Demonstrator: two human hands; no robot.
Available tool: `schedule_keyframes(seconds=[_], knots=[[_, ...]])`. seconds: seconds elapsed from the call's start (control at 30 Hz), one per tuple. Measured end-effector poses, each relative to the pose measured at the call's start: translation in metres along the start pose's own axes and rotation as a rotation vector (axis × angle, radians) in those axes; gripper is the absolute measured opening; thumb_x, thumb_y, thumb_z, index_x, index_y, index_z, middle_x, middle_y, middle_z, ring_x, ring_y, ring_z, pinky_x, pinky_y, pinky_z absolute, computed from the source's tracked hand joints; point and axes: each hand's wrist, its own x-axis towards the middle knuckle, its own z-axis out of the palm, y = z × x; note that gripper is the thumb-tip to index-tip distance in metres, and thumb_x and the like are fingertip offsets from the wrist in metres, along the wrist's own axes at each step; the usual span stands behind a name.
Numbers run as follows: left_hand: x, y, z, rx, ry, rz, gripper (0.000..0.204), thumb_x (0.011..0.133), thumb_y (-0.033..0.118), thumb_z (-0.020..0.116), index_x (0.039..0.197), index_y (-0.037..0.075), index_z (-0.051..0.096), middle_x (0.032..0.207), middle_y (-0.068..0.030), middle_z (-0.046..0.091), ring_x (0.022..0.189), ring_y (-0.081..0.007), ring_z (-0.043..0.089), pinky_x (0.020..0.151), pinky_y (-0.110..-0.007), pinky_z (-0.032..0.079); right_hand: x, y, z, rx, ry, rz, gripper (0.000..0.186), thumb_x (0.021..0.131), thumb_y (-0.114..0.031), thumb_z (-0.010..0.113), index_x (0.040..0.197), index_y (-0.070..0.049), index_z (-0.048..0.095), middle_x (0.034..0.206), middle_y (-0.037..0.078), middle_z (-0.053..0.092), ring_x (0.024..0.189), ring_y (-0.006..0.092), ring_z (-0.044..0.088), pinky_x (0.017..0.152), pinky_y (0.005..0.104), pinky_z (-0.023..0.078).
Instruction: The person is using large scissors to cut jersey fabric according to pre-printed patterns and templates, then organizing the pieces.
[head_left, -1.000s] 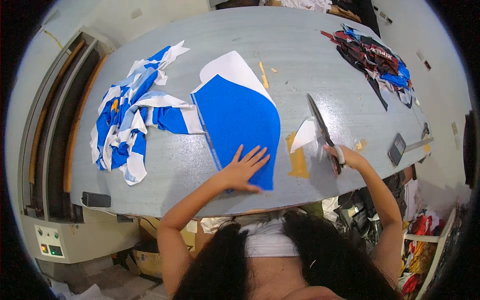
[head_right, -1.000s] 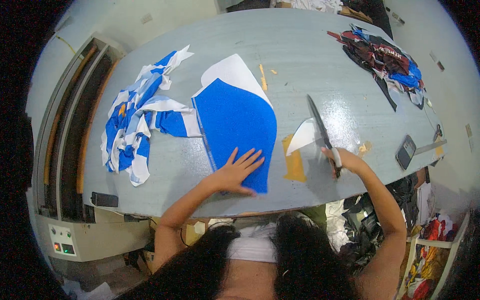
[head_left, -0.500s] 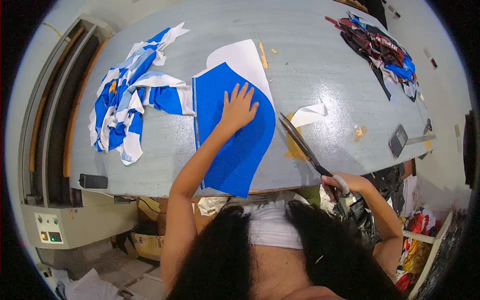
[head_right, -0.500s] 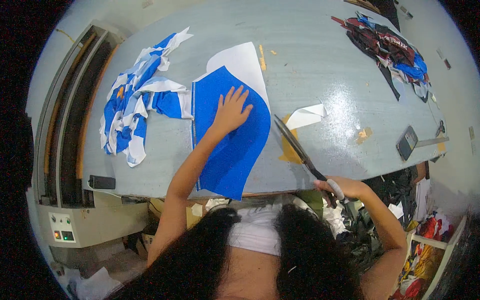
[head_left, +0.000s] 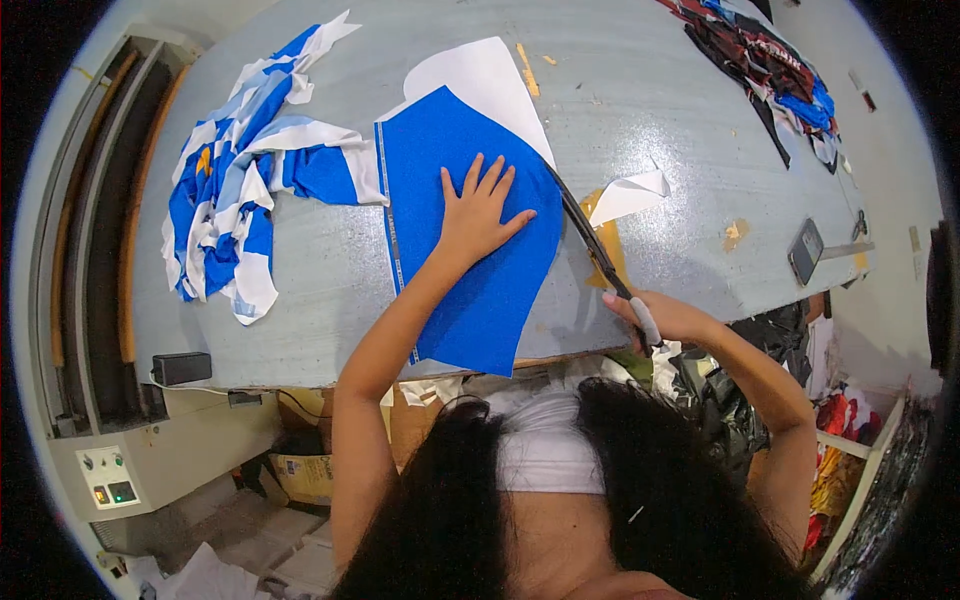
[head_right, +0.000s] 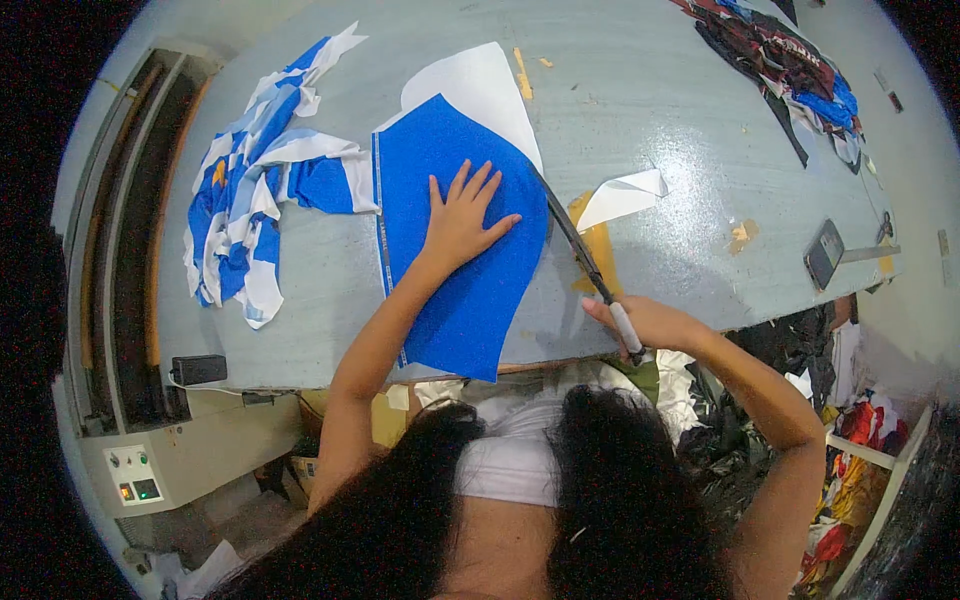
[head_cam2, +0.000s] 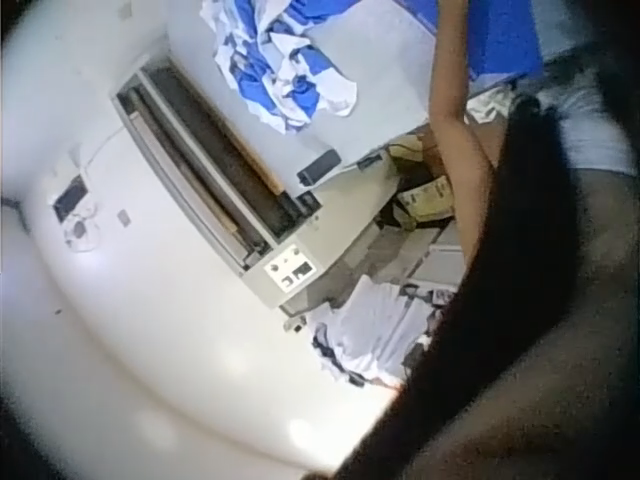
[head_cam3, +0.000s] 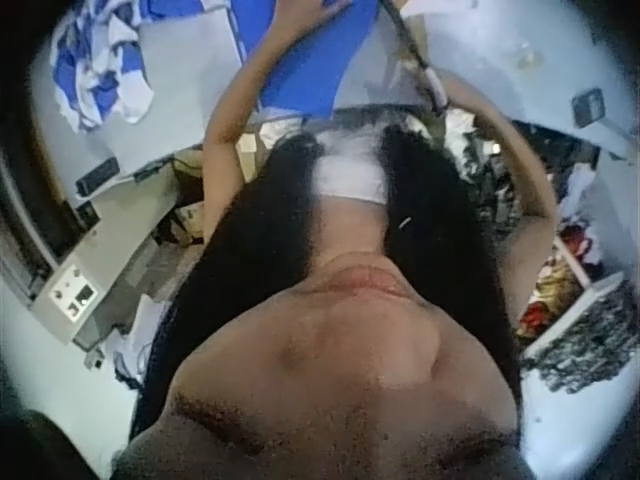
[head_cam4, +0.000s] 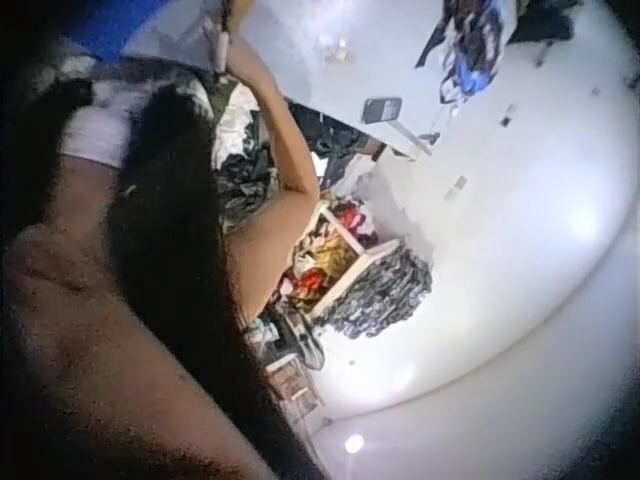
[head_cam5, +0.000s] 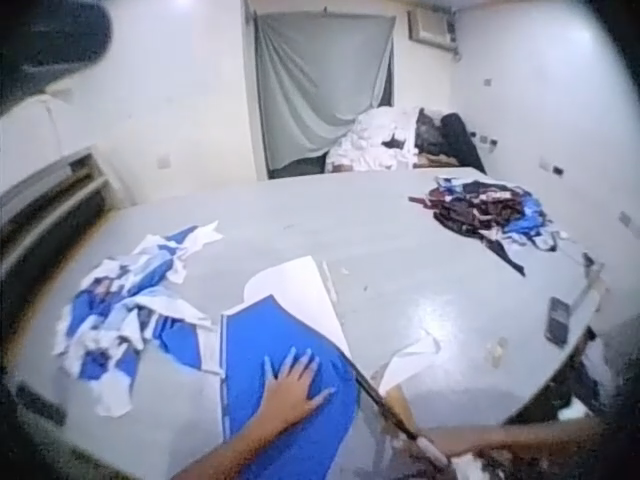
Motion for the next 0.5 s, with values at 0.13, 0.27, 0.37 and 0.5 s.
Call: schedule_keyframes(seconds=[0.13, 0.27, 0.37, 0.5], knots=[[-0.004, -0.001, 0.004, 0.006, 0.047, -0.002, 0.07, 0.078, 0.056, 0.049, 0.127, 0.007, 0.043, 0.136, -0.0092, 0.035, 0.13, -0.0293, 0.023, 0.097, -0.065, 0.007, 0.001, -0.01, 0.007, 0.038, -0.011, 0.012, 0.067, 0.085, -0.061, 0.036, 0.086, 0.003, 0.052, 0.061, 0.009, 0.053, 0.05, 0.0168, 0.056, 0.047, 0.0291, 0.043], [-0.006, 0.0, 0.006, -0.007, 0.057, -0.017, 0.074, 0.076, 0.058, 0.048, 0.127, 0.004, 0.042, 0.137, -0.0106, 0.034, 0.13, -0.03, 0.022, 0.097, -0.066, 0.005, -0.001, -0.014, 0.013, 0.039, 0.043, 0.028, 0.066, 0.086, -0.058, 0.036, 0.092, 0.005, 0.052, 0.063, 0.011, 0.054, 0.05, 0.018, 0.056, 0.048, 0.0301, 0.044], [-0.006, 0.001, 0.007, -0.001, 0.034, -0.038, 0.078, 0.076, 0.06, 0.047, 0.129, 0.004, 0.039, 0.138, -0.0106, 0.032, 0.13, -0.0299, 0.021, 0.097, -0.066, 0.005, -0.003, -0.012, 0.015, 0.029, 0.056, 0.025, 0.064, 0.087, -0.056, 0.036, 0.095, 0.005, 0.051, 0.062, 0.011, 0.054, 0.05, 0.0185, 0.057, 0.048, 0.0305, 0.044], [-0.006, 0.002, 0.007, 0.003, 0.013, -0.033, 0.081, 0.076, 0.062, 0.046, 0.13, 0.004, 0.037, 0.139, -0.0105, 0.031, 0.131, -0.0296, 0.02, 0.097, -0.066, 0.004, -0.003, -0.009, 0.019, -0.009, 0.098, 0.039, 0.062, 0.089, -0.054, 0.034, 0.098, 0.005, 0.049, 0.058, 0.011, 0.054, 0.05, 0.0197, 0.057, 0.048, 0.0313, 0.044]])
